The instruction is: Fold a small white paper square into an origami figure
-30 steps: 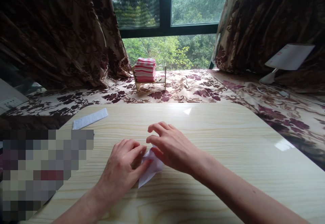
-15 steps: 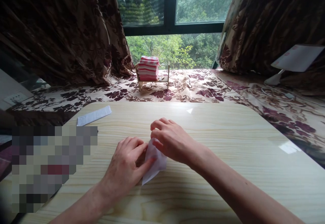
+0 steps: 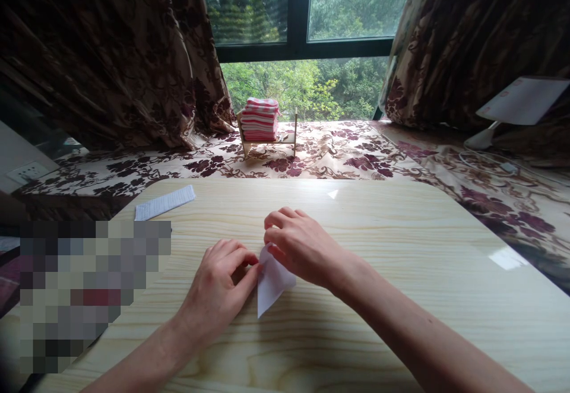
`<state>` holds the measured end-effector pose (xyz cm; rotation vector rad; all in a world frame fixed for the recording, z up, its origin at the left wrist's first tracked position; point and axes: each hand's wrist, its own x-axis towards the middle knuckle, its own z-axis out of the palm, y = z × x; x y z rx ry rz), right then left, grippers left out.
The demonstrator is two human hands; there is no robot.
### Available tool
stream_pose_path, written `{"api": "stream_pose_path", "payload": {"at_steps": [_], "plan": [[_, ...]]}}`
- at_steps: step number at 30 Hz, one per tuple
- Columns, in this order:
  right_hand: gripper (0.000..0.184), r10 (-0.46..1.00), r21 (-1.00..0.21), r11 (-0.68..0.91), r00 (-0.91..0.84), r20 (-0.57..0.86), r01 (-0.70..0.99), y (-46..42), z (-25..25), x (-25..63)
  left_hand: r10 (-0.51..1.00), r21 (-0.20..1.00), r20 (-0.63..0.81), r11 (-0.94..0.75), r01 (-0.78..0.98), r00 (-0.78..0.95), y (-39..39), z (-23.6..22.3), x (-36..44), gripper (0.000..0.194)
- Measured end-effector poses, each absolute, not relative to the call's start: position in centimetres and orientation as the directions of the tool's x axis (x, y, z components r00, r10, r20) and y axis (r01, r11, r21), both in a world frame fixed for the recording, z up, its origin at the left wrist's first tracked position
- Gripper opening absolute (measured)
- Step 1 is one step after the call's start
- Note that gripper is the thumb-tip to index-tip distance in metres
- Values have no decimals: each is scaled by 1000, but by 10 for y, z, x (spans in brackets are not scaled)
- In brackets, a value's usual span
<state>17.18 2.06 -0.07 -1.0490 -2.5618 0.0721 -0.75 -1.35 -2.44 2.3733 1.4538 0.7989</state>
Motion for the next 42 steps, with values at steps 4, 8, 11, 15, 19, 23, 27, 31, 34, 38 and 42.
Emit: {"api": "stream_pose_path", "payload": {"at_steps": [4, 8, 11, 15, 19, 23, 27, 31, 34, 38, 42], "plan": [[12, 691, -200, 720, -657, 301, 665, 19, 0, 170, 893, 473, 297, -446, 760, 340, -9, -23, -4, 12], [14, 701, -177, 710, -657, 279, 682, 20, 0, 167, 890, 485, 281, -454, 747, 358, -5, -23, -2, 13], [13, 733, -152, 668, -607, 307, 729, 21, 1, 170, 892, 480, 285, -449, 754, 351, -6, -24, -3, 14], [13, 848, -190, 481, -400, 349, 856, 8, 4, 182, 895, 481, 304, -441, 758, 327, -8, -24, -4, 14], [26, 969, -276, 215, -170, 177, 937, -18, 0, 185, 890, 475, 318, -448, 757, 327, -8, -24, -3, 15], [27, 985, -391, 151, -105, 137, 908, -31, -14, 174, 887, 477, 339, -450, 755, 314, -9, -25, -3, 15], [20, 975, -442, 182, -103, 197, 878, -27, -24, 168, 894, 484, 329, -437, 758, 306, -9, -24, -2, 15], [19, 961, -503, 241, -132, 242, 830, -24, -29, 167, 906, 471, 299, -413, 779, 300, -7, -22, 0, 16], [18, 957, -555, 260, -132, 260, 790, -25, -29, 167, 911, 494, 294, -404, 769, 290, -6, -21, 1, 19], [21, 962, -599, 246, -115, 249, 762, -25, -26, 165, 917, 586, 276, -398, 706, 288, -7, -20, -1, 17], [27, 963, -628, 250, -122, 240, 737, -23, -25, 164, 913, 603, 271, -408, 686, 305, -8, -18, 0, 18]]}}
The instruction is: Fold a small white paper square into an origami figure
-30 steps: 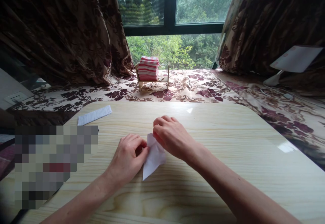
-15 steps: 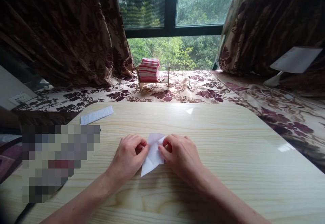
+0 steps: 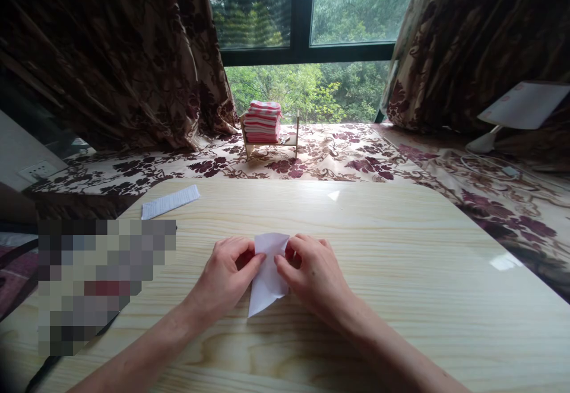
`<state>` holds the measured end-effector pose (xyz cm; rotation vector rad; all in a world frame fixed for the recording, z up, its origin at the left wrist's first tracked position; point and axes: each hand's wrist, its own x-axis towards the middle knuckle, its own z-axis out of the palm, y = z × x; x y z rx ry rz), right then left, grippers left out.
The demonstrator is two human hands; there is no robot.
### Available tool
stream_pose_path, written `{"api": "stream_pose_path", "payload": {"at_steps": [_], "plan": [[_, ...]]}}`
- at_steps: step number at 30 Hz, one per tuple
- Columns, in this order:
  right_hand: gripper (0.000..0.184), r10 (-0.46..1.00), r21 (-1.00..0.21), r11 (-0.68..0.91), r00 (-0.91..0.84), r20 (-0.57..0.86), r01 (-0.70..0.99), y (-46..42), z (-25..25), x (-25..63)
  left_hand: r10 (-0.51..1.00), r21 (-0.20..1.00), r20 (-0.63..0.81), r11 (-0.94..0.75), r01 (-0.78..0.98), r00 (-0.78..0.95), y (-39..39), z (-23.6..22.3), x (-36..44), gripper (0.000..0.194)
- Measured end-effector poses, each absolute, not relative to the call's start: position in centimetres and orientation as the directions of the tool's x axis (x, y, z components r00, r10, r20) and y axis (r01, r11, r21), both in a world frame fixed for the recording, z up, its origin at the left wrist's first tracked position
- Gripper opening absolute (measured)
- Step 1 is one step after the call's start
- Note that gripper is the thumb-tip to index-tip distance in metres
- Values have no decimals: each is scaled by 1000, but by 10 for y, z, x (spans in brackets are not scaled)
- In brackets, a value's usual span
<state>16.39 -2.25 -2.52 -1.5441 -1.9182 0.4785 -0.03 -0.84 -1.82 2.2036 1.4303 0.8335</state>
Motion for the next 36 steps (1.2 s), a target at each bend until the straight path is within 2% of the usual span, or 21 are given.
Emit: {"api": "stream_pose_path", "payload": {"at_steps": [7, 17, 28, 36], "plan": [[29, 948, -627, 299, -149, 282, 719, -21, -30, 164, 919, 558, 282, -392, 732, 277, -6, -19, 4, 28], [29, 943, -576, 309, -162, 292, 757, -23, -33, 162, 919, 523, 299, -384, 761, 259, -5, -21, 8, 28], [12, 924, -561, 361, -205, 323, 745, -26, -33, 162, 916, 475, 290, -390, 789, 279, -5, -23, 8, 27], [15, 875, -417, 467, -338, 347, 780, -29, -29, 162, 901, 424, 279, -427, 799, 334, -8, -21, 4, 24]]}}
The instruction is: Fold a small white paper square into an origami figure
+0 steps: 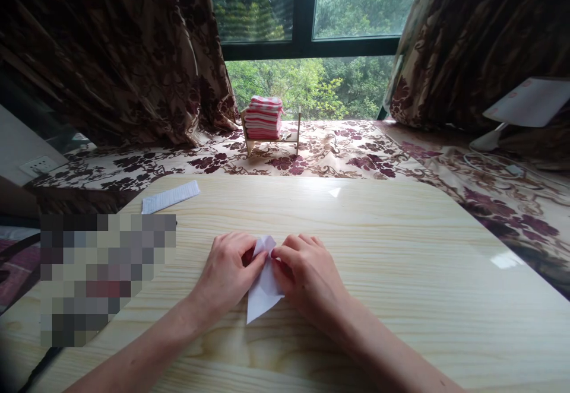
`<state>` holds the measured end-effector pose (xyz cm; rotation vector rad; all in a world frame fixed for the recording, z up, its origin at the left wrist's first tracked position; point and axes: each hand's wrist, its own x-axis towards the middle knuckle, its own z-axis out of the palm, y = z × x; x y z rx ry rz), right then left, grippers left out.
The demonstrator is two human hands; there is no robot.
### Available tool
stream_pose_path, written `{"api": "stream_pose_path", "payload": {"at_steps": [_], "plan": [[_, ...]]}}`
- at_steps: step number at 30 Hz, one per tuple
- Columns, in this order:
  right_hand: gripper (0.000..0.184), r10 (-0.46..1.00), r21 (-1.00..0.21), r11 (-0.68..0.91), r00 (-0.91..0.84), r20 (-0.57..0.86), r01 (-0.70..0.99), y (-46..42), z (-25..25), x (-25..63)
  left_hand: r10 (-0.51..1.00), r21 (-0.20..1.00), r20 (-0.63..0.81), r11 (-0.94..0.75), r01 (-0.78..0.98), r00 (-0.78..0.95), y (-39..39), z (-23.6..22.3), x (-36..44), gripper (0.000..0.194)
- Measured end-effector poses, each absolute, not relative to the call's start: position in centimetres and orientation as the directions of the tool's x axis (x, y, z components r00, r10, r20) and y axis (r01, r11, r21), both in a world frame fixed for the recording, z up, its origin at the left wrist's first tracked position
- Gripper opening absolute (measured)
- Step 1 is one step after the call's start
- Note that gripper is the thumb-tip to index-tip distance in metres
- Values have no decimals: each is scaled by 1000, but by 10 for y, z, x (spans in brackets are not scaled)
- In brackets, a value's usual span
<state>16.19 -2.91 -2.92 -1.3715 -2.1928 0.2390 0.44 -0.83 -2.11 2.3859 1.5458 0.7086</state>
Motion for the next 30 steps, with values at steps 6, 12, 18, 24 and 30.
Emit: {"api": "stream_pose_path", "payload": {"at_steps": [6, 12, 18, 24, 30], "plan": [[22, 840, -278, 507, -395, 372, 816, -30, -29, 163, 909, 466, 209, -416, 780, 360, -13, -13, -5, 20], [17, 836, -323, 502, -353, 421, 803, -28, -33, 164, 913, 473, 223, -408, 781, 341, -17, -14, -11, 9], [12, 837, -376, 513, -352, 419, 772, -26, -33, 165, 891, 467, 265, -452, 760, 368, -16, -17, -9, 12], [12, 846, -434, 520, -373, 382, 735, -28, -33, 165, 892, 478, 276, -450, 754, 357, -16, -18, -9, 11], [14, 837, -429, 536, -392, 381, 727, -28, -32, 165, 867, 452, 298, -496, 741, 399, -16, -17, -10, 13]]}}
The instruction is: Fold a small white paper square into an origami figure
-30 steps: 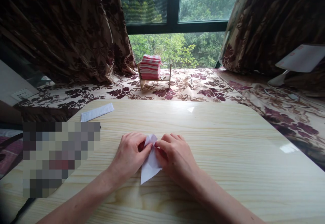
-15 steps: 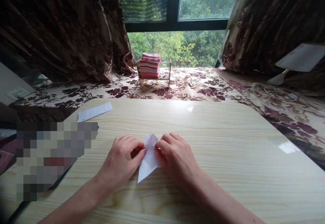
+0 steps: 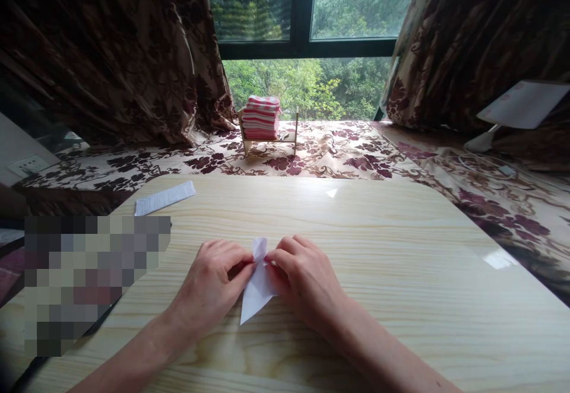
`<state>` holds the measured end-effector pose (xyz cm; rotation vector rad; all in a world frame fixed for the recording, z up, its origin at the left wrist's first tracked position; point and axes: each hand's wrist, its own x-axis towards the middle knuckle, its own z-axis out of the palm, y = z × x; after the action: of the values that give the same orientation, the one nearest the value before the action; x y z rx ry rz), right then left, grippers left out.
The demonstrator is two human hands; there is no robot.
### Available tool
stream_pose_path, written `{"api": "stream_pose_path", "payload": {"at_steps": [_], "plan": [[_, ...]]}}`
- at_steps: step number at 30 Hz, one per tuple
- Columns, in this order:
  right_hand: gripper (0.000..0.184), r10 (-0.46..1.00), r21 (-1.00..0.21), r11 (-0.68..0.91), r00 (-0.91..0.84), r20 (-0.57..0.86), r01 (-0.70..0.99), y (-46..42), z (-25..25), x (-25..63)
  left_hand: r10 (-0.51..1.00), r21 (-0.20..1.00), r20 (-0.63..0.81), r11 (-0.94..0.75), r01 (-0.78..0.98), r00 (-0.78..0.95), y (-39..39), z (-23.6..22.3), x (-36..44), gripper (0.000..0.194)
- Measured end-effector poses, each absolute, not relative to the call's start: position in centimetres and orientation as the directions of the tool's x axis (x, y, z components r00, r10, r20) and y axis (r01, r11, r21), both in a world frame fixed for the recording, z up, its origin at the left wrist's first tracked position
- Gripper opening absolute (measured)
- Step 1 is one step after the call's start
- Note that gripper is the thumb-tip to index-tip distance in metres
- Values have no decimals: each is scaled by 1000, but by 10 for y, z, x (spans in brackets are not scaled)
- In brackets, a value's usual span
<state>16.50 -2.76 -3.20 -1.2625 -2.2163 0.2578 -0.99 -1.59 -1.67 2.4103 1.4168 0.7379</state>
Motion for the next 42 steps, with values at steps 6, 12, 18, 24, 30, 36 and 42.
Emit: {"api": "stream_pose_path", "payload": {"at_steps": [6, 12, 18, 24, 30, 36, 42], "plan": [[16, 824, -369, 553, -423, 376, 748, -27, -31, 166, 800, 306, 345, -590, 747, 491, -16, -18, -14, 16], [16, 837, -354, 533, -416, 356, 769, -26, -31, 165, 688, 129, 410, -693, 709, 599, -18, -17, -13, 22], [13, 821, -346, 568, -488, 296, 747, -28, -24, 170, 682, 133, 394, -706, 696, 616, -19, -16, -12, 22], [13, 788, -356, 615, -546, 284, 704, -30, -20, 176, 695, 164, 380, -700, 695, 610, -18, -17, -14, 22], [15, 789, -346, 615, -544, 287, 709, -30, -20, 174, 706, 175, 336, -697, 695, 624, -18, -14, -15, 21], [18, 796, -368, 605, -533, 286, 706, -31, -18, 174, 688, 182, 317, -719, 671, 652, -17, -10, -19, 19], [23, 798, -381, 603, -537, 274, 701, -32, -17, 174, 670, 146, 305, -735, 662, 677, -15, -9, -21, 21]]}}
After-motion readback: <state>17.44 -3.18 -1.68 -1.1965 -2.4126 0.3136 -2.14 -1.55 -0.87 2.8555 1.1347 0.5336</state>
